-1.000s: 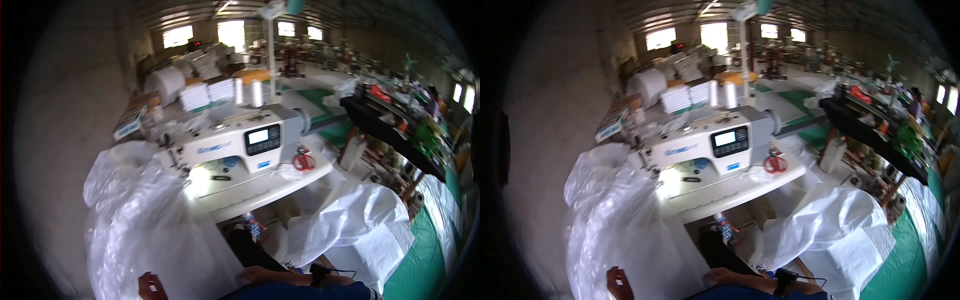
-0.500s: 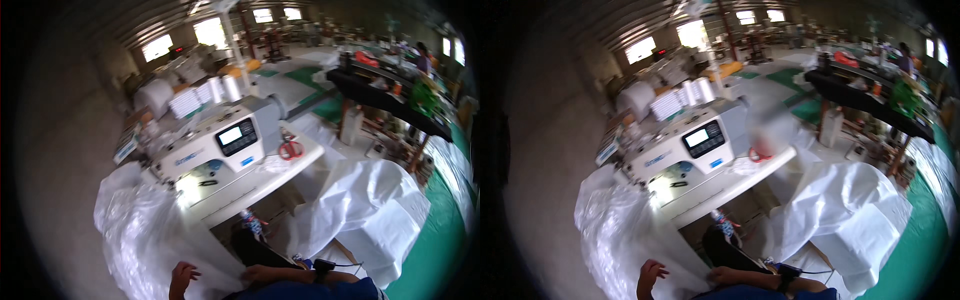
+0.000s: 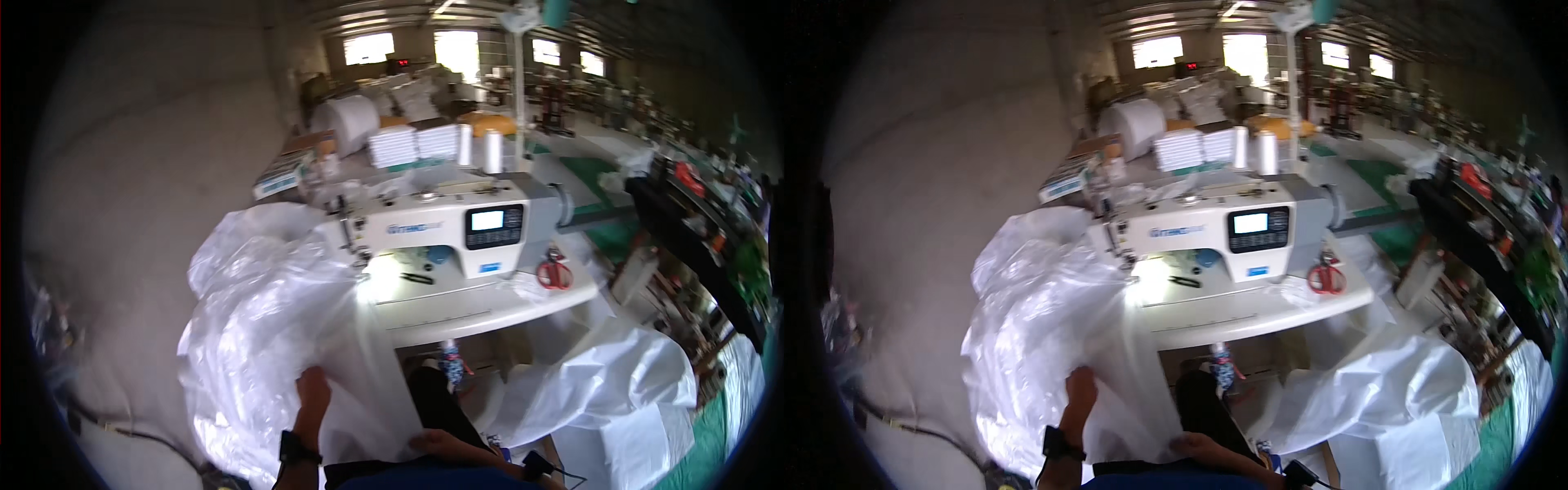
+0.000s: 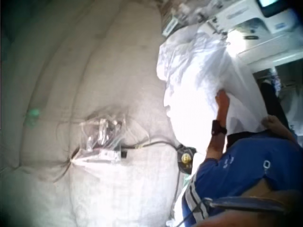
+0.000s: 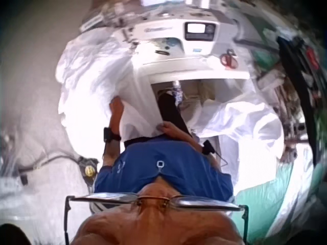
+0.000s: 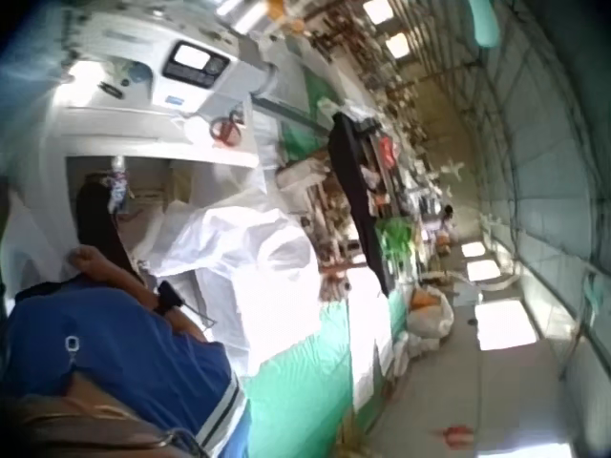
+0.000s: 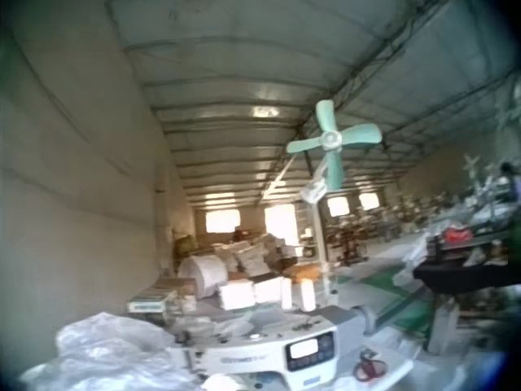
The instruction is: Using an industrial sewing machine to stitch together large white plastic/fabric bags in a manufacturing setting.
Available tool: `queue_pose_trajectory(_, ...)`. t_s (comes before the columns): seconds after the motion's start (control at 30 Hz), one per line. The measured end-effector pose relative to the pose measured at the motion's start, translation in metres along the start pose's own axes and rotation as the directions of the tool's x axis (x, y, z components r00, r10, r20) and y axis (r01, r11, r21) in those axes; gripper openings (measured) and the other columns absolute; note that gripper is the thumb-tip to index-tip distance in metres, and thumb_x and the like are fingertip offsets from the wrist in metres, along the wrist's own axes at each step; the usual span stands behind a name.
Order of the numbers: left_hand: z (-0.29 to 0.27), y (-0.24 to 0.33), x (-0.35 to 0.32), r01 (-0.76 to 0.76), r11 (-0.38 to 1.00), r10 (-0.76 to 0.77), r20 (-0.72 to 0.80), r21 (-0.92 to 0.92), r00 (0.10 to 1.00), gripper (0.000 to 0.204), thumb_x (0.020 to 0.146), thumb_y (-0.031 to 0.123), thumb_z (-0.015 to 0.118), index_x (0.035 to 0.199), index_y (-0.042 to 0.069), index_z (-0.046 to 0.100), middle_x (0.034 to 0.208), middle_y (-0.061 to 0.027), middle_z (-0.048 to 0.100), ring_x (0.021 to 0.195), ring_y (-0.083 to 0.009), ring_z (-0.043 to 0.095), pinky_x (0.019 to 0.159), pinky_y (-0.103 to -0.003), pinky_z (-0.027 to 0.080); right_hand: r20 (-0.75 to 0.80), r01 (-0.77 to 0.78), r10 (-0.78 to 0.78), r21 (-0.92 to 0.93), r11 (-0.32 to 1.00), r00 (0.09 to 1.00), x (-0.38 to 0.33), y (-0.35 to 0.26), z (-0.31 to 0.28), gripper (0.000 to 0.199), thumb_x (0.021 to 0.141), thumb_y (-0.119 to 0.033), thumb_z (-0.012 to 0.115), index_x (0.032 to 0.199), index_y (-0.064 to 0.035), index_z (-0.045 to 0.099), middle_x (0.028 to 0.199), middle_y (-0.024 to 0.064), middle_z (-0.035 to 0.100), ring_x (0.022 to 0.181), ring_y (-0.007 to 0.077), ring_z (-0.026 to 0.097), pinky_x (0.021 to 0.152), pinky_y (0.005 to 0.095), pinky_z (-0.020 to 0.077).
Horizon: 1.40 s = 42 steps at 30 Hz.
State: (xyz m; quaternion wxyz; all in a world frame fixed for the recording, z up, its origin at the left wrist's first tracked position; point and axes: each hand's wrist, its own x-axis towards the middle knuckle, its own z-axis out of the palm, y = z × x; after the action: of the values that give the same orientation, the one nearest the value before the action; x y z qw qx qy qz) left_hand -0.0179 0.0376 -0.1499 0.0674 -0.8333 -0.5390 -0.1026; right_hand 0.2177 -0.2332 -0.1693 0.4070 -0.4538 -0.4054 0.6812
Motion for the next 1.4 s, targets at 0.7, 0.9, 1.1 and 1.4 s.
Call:
queue_pose_trajectory(0.7,-0.047,0.063,-0.036,-0.096,0.991,0.099,0.021,-0.093,0.995,0.079,0.079,0.044,0.075,0.137,-0.002,0.046,0.132,-0.0226,0.054,0.119,-0.0365,0.053,0.098,-0.049,0.044,0.019,0.278,-0.278,-0.018,0.960,0.961,0.019,0.034,-0.014,0.024,0.095,-0.018,0.058,0.112,-0.0019,0.065,0.104,0.0026,0.067,0.100,0.0118,0.058,0.091,0.0307,0.0474)
queue_pose_trajectory(0.9,-0.121,0.032,-0.052,0.289,0.165,0.378,0.331,-0.943,0.864,0.017,0.083,0.002,0.050,0.091,-0.009,0.061,0.068,-0.0149,0.060,0.053,-0.0261,0.062,0.046,-0.040,0.053,-0.074,0.140,-0.151,-0.140,0.980,0.986,-0.002,0.004,-0.006,0.028,0.097,-0.023,0.060,0.115,-0.0024,0.065,0.106,0.0018,0.067,0.100,0.0103,0.058,0.091,0.0296,0.0473)
queue_pose_trajectory(1.1,-0.241,0.099,-0.086,0.194,0.476,0.727,0.508,-0.858,0.462,0.020,0.096,0.015,0.061,0.100,-0.004,0.067,0.079,-0.0127,0.070,0.065,-0.0191,0.067,0.060,-0.028,0.053,-0.049,0.072,-0.066,0.139,0.988,0.997,-0.019,-0.033,0.008,0.029,0.099,-0.016,0.055,0.124,-0.0020,0.061,0.111,0.0014,0.066,0.100,0.0102,0.059,0.092,0.0274,0.0466)
queue_pose_trajectory(1.4,-0.259,0.100,-0.107,-0.677,0.521,0.599,-0.343,-0.520,0.724,0.058,0.077,0.046,0.076,0.112,0.001,0.065,0.111,-0.0142,0.064,0.103,-0.0300,0.061,0.091,-0.044,0.046,-0.057,0.210,-0.212,0.530,0.822,0.976,-0.044,-0.085,0.027,0.032,0.099,-0.010,0.050,0.130,-0.0023,0.054,0.120,0.0048,0.063,0.111,0.0158,0.059,0.097,0.0322,0.0479)
